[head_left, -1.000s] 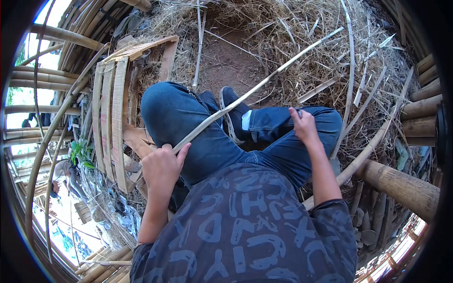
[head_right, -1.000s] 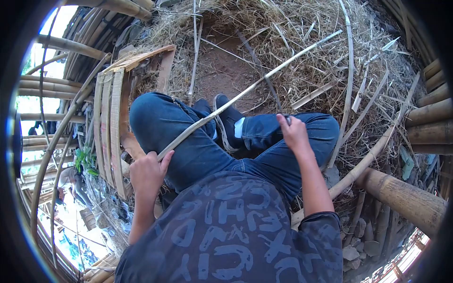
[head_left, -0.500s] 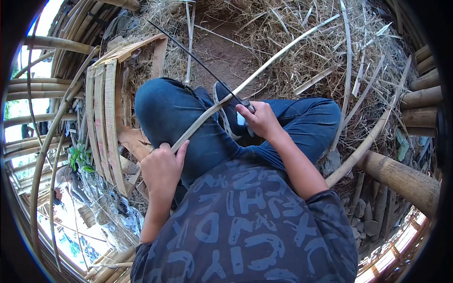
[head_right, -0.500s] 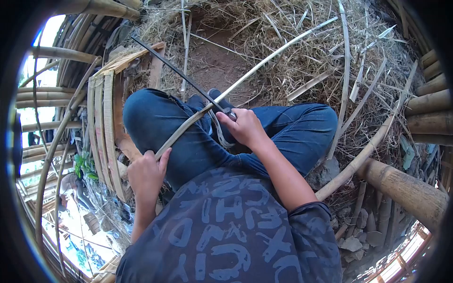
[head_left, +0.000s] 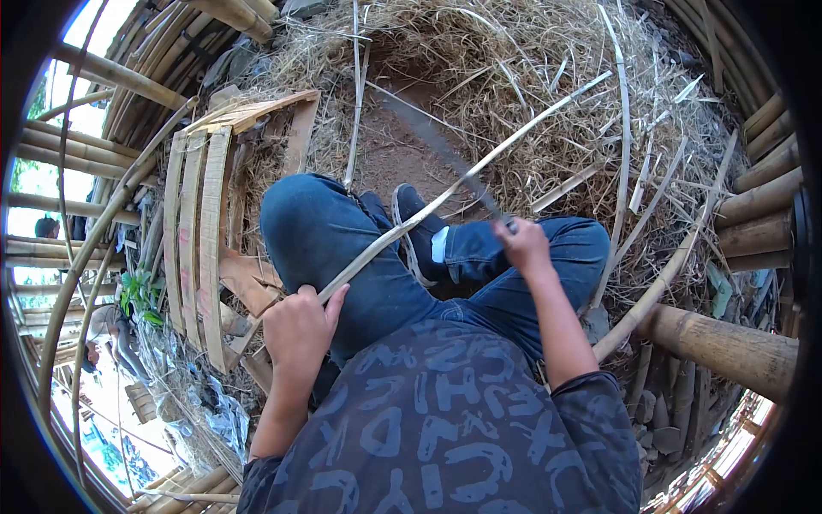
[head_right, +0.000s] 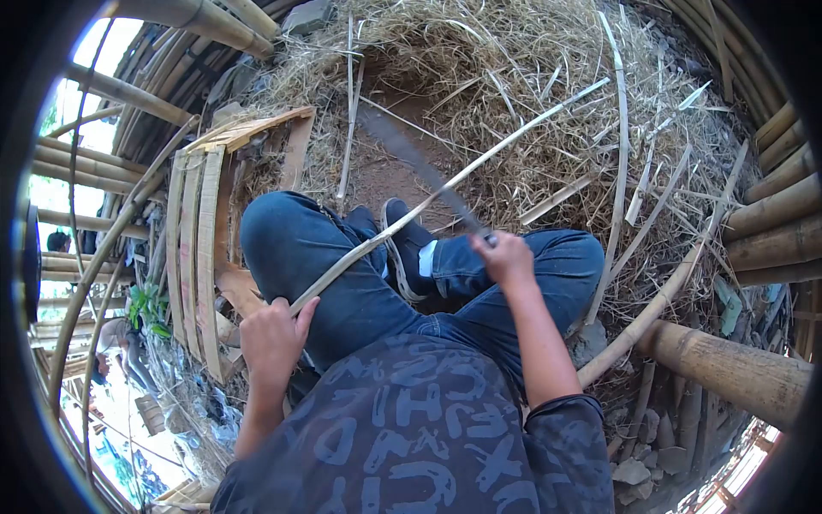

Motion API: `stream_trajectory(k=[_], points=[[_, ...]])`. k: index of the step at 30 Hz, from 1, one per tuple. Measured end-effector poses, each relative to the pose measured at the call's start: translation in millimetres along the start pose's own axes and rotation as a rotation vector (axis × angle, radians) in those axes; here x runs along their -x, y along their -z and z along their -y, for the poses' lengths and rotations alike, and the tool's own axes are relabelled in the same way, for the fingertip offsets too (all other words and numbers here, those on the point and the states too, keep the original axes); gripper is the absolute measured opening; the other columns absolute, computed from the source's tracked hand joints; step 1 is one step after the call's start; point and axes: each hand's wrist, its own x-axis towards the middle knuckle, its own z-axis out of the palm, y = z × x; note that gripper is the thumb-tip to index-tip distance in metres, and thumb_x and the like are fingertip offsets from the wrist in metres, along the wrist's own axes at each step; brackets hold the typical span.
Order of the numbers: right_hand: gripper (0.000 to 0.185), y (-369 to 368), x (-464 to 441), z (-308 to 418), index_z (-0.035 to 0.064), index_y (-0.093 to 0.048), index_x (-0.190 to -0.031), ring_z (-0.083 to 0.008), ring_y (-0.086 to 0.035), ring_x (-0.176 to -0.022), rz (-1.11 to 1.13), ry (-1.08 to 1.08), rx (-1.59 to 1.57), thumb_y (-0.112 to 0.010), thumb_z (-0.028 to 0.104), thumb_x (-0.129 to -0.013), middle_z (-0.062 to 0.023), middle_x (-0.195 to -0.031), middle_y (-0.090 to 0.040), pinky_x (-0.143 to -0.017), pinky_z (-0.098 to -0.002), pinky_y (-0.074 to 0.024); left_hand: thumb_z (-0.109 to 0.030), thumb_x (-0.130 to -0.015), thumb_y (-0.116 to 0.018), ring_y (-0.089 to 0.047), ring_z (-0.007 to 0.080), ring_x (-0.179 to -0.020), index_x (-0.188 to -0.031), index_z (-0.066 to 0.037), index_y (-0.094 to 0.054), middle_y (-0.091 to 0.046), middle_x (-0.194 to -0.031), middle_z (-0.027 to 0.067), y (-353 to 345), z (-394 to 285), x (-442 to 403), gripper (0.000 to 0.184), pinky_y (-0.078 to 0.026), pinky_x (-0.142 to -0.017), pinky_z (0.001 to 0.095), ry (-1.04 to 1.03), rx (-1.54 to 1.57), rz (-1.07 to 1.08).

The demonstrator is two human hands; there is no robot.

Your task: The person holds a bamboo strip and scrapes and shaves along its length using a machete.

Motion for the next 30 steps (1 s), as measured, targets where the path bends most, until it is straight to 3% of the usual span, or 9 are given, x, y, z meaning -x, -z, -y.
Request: stream_trajectory(k=[1, 2, 3, 5, 7, 9, 11, 20, 30], points=[[0.072, 5.2, -12.2, -15.6, 0.0004, -0.067, -0.074, -0.0437, -0.065, -0.080, -0.035, -0.085, -0.084, -0.052, 0.071, -0.084, -0.0258, -0.072, -0.065, -0.069, -0.0509, -0.0506, -0.059, -0.087, -0.057, -0.064, 0.0305, -0.049, -0.061, -0.007, -0.063, -0.062, -0.054, 0.0142, 1.0, 0.6, -0.8, 0.059, -0.050, -0.047, 0.0386, 0.005, 0.003, 0.009], [0.071, -4.1, -28.4, -45.5, -0.0006, -0.056, -0.063, -0.0294, -0.061, -0.052, -0.178, -0.002, -0.168, -0.052, 0.066, -0.088, -0.0155, -0.053, -0.055, -0.052, -0.0426, -0.0463, -0.059, -0.087, -0.058, -0.064, 0.0306, -0.050, -0.061, -0.006, -0.063, -0.062, -0.054, 0.0142, 1.4, 2.0, -0.9, 0.059, -0.051, -0.047, 0.0387, 0.011, 0.005, 0.022], [0.069, 6.0, -31.7, -45.2, 0.0032, -0.053, -0.061, -0.0181, -0.055, -0.041, -0.097, -0.111, -0.350, -0.051, 0.065, -0.090, -0.0078, -0.048, -0.050, -0.041, -0.0347, -0.0417, -0.059, -0.087, -0.058, -0.064, 0.0306, -0.050, -0.061, -0.006, -0.063, -0.062, -0.054, 0.0142, 0.5, 3.2, -1.6, 0.059, -0.051, -0.047, 0.0387, 0.020, 0.004, 0.022], [0.067, 21.9, -28.4, -36.7, 0.0061, -0.052, -0.062, -0.0126, -0.049, -0.036, -0.130, -0.140, -0.450, -0.050, 0.067, -0.090, -0.0032, -0.046, -0.048, -0.035, -0.0281, -0.0381, -0.060, -0.086, -0.058, -0.064, 0.0309, -0.050, -0.062, -0.006, -0.064, -0.062, -0.054, 0.0144, -1.8, 3.0, -2.7, 0.060, -0.051, -0.048, 0.0390, 0.015, 0.031, 0.018], [0.070, 15.5, -25.8, -36.7, 0.0040, -0.053, -0.063, -0.0148, -0.051, -0.037, -0.122, -0.152, -0.457, -0.049, 0.069, -0.089, -0.0048, -0.046, -0.048, -0.036, -0.0302, -0.0399, -0.060, -0.086, -0.059, -0.065, 0.0311, -0.050, -0.062, -0.006, -0.064, -0.062, -0.054, 0.0147, -0.1, -2.7, -3.4, 0.060, -0.051, -0.048, 0.0391, 0.032, 0.028, 0.028], [0.074, -6.7, -18.2, -26.2, -0.0028, -0.056, -0.065, -0.0350, -0.061, -0.055, -0.065, -0.056, -0.355, -0.049, 0.067, -0.090, -0.0205, -0.055, -0.055, -0.054, -0.0456, -0.0444, -0.061, -0.085, -0.059, -0.065, 0.0313, -0.051, -0.062, -0.006, -0.064, -0.062, -0.055, 0.0149, 2.3, -10.7, -5.8, 0.060, -0.051, -0.049, 0.0393, 0.039, 0.027, 0.039], [0.073, -18.7, 0.8, 7.9, -0.0038, -0.059, -0.068, -0.0404, -0.060, -0.060, 0.004, -0.023, -0.372, -0.048, 0.065, -0.091, -0.0238, -0.060, -0.058, -0.056, -0.0461, -0.0444, -0.060, -0.086, -0.059, -0.065, 0.0316, -0.051, -0.062, -0.005, -0.064, -0.062, -0.055, 0.0151, 5.1, -15.5, -8.4, 0.060, -0.051, -0.049, 0.0395, 0.036, 0.007, 0.030], [0.067, -11.8, 2.2, 91.8, -0.0049, -0.062, -0.070, -0.0446, -0.061, -0.065, 0.126, 0.168, -0.462, -0.054, 0.059, -0.090, -0.0256, -0.060, -0.058, -0.059, -0.0461, -0.0470, -0.057, -0.089, -0.057, -0.065, 0.0336, -0.053, -0.060, -0.005, -0.064, -0.062, -0.056, 0.0168, 7.0, -14.3, -7.0, 0.060, -0.051, -0.050, 0.0414, 0.033, -0.026, 0.051], [0.066, -29.7, -12.2, 49.5, 0.0013, -0.063, -0.071, -0.0433, -0.065, -0.074, 0.015, 0.185, -0.206, -0.052, 0.064, -0.088, -0.0259, -0.072, -0.064, -0.067, -0.0499, -0.0512, -0.058, -0.089, -0.055, -0.065, 0.0333, -0.052, -0.059, -0.005, -0.063, -0.062, -0.055, 0.0161, 7.0, -17.6, -8.6, 0.061, -0.050, -0.049, 0.0409, 0.018, -0.062, 0.045]])
